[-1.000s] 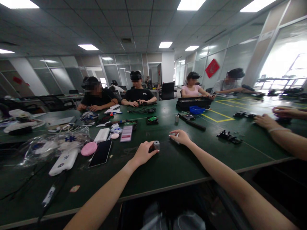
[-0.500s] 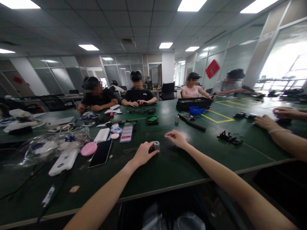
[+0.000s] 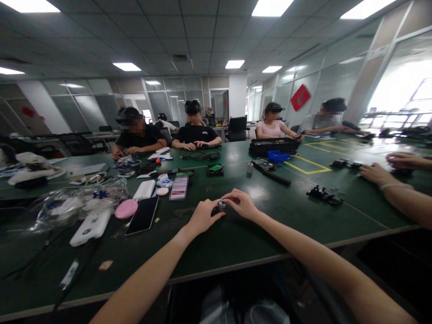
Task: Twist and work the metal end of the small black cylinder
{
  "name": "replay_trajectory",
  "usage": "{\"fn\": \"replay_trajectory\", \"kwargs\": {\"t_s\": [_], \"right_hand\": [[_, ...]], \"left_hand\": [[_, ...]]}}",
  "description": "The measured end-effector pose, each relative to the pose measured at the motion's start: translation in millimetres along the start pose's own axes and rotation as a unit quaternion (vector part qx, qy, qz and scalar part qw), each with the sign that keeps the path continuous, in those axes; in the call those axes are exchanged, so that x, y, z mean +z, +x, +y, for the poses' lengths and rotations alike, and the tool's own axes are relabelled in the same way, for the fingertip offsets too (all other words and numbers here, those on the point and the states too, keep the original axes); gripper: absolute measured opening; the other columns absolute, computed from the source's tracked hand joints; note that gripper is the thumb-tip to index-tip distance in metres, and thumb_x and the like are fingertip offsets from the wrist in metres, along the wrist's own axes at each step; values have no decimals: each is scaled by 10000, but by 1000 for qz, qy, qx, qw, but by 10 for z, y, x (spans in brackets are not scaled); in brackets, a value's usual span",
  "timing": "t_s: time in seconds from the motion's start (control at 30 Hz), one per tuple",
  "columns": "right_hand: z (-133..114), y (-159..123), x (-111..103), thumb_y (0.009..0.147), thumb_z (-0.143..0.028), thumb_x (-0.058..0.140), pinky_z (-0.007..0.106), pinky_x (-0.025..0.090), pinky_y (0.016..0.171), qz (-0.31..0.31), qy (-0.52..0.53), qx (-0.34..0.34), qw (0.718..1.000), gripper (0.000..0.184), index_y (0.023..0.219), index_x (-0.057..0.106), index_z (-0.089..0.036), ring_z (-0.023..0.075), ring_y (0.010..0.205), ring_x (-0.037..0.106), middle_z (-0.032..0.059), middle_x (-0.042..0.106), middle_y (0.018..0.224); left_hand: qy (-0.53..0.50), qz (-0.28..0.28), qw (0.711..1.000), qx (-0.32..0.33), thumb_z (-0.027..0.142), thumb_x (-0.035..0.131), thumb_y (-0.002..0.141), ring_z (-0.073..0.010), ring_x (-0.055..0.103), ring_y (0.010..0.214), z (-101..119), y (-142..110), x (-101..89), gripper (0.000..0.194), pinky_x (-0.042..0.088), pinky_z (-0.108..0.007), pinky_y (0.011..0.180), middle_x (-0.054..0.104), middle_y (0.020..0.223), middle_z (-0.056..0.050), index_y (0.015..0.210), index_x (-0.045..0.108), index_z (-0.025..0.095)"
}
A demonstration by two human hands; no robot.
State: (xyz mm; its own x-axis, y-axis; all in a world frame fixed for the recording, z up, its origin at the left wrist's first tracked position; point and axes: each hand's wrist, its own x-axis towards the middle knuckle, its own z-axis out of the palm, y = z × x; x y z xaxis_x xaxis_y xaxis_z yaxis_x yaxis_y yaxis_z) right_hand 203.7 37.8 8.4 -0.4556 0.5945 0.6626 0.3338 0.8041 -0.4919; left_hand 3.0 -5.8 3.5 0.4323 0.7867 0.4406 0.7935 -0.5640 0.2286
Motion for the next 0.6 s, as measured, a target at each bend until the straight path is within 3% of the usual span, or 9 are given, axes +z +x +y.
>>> {"fn": "replay_trajectory", "kwargs": {"t_s": [0.6], "right_hand": [[-15, -40, -20, 928, -385, 552, 247, 405, 573, -14, -6, -7, 1000, 265, 1013, 722, -200, 140, 619, 505, 15, 557, 710]], "left_hand": [[17, 3, 1000, 12, 363, 645, 875, -224, 614, 883, 28, -14, -28, 432, 431, -304, 748, 677, 957, -46, 1274, 546, 232]]}}
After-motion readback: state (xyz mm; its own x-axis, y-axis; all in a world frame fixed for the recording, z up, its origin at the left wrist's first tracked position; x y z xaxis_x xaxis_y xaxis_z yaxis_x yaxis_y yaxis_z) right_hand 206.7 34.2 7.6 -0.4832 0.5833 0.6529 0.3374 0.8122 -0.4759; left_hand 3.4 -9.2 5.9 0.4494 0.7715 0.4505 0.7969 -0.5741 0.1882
